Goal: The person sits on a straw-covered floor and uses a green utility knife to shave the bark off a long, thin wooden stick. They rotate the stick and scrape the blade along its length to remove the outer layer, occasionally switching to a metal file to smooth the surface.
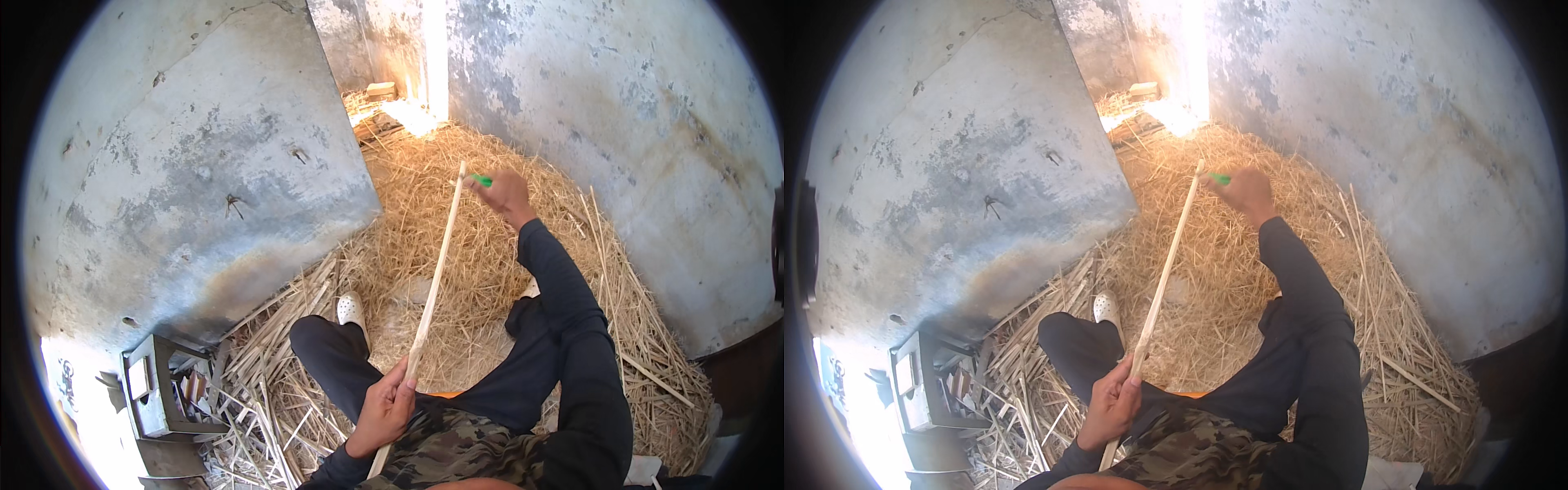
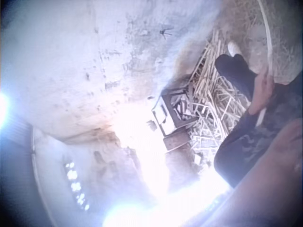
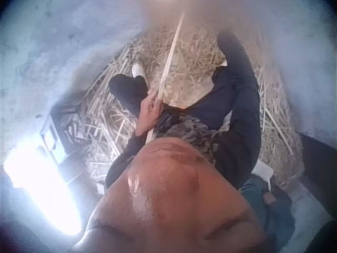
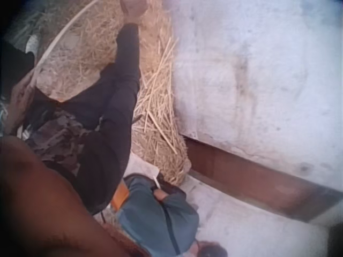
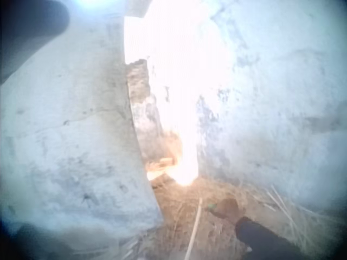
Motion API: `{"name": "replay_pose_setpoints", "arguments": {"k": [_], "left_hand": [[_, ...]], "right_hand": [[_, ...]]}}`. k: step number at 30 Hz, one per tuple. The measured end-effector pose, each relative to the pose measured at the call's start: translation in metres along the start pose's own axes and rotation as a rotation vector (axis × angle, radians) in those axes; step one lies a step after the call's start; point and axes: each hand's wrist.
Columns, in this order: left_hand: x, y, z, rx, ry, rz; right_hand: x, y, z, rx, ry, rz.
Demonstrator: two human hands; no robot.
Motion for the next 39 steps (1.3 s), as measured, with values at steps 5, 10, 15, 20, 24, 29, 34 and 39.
{"name": "replay_pose_setpoints", "arguments": {"k": [5,10,15,20,24,29,34,39], "left_hand": [[-0.005,0.002,0.007,0.0,-0.013,-0.055],[0.0,0.01,-0.011,0.129,-0.049,-0.063],[0.003,0.008,-0.018,0.121,-0.077,-0.084],[0.005,0.003,-0.013,0.109,-0.091,-0.095],[0.006,0.001,-0.014,0.14,-0.062,-0.125],[0.011,-0.004,-0.006,0.073,-0.082,-0.141],[0.005,-0.007,-0.001,0.032,-0.06,-0.161],[-0.013,-0.001,0.016,0.005,-0.093,-0.256]], "right_hand": [[0.045,0.011,-0.012,-0.012,-0.332,-0.052],[-0.04,0.014,0.041,-0.118,0.095,-0.193],[-0.109,0.036,0.09,-0.123,0.428,-0.207],[-0.095,0.031,0.069,-0.113,0.248,-0.271],[-0.111,0.035,0.087,-0.102,0.438,-0.223],[-0.07,0.024,0.042,-0.081,0.199,-0.149],[-0.018,0.002,0.012,-0.095,0.021,0.048],[0.07,0.014,-0.018,0.015,-0.39,-0.092]]}}
Point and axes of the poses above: each hand's wrist, its own z-axis away from the middle knuckle, its own y-axis out of the back of the hand, x = y × z, and after that the axes turned 3 degrees about z, right-handed
